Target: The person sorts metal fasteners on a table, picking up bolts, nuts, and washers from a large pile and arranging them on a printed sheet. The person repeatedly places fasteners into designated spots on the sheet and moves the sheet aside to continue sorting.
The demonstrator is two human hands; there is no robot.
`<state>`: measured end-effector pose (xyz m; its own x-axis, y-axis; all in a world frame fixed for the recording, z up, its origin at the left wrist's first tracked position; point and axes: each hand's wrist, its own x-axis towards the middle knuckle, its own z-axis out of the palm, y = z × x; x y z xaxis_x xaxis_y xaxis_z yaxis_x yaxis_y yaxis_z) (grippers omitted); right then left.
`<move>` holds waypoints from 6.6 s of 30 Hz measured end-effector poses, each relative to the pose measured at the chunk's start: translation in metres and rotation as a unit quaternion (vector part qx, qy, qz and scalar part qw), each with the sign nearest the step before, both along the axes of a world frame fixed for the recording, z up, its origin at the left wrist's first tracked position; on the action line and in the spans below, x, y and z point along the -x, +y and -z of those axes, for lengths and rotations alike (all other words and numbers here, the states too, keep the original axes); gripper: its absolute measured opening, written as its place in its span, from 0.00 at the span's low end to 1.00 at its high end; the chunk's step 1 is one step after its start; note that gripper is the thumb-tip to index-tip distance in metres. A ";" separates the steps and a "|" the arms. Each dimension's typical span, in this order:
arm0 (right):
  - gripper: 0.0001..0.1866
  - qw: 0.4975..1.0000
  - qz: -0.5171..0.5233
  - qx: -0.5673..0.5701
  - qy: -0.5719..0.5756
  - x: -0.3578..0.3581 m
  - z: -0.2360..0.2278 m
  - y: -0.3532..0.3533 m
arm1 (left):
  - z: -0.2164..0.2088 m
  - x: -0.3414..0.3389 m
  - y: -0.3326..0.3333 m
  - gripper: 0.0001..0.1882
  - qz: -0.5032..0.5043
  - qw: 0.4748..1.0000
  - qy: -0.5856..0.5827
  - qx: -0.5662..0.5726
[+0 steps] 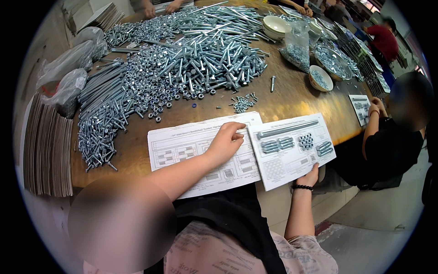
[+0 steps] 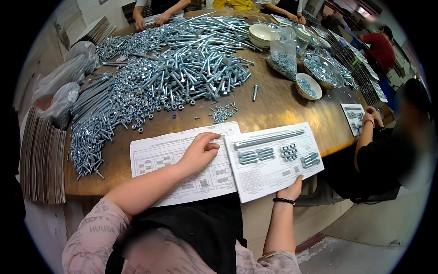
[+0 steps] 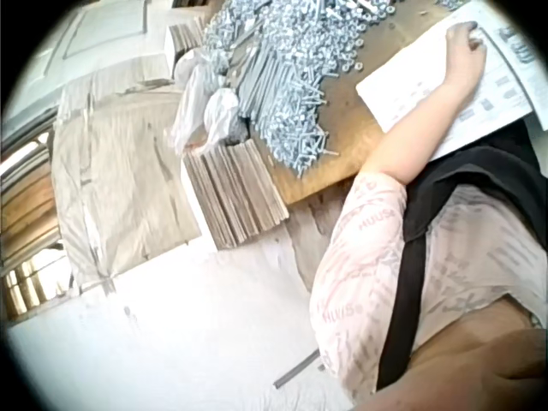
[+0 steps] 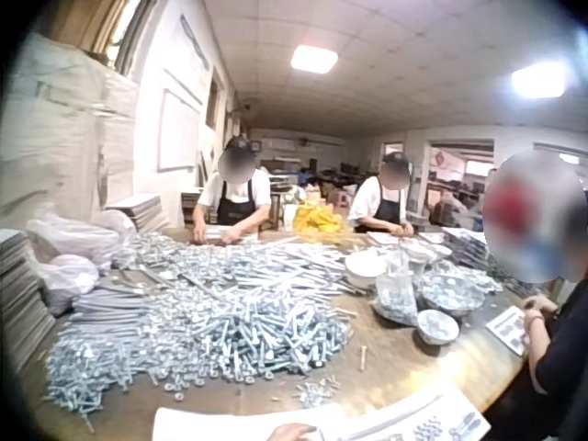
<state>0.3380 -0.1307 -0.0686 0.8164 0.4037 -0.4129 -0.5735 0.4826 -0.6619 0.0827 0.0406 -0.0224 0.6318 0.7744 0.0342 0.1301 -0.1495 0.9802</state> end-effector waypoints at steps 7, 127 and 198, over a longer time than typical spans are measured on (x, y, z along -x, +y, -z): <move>0.28 0.999 -0.016 0.014 -0.032 -0.091 0.022 -0.002 | -0.009 0.056 0.030 0.14 -0.084 0.992 0.022 -0.091; 0.32 0.826 -0.419 0.021 -0.376 0.095 -0.059 0.056 | -0.019 0.002 -0.062 0.27 0.061 0.901 0.246 -0.353; 0.09 0.305 -0.517 0.102 -0.794 0.199 -0.035 0.281 | 0.004 0.198 0.121 0.08 -0.070 0.886 0.342 -0.305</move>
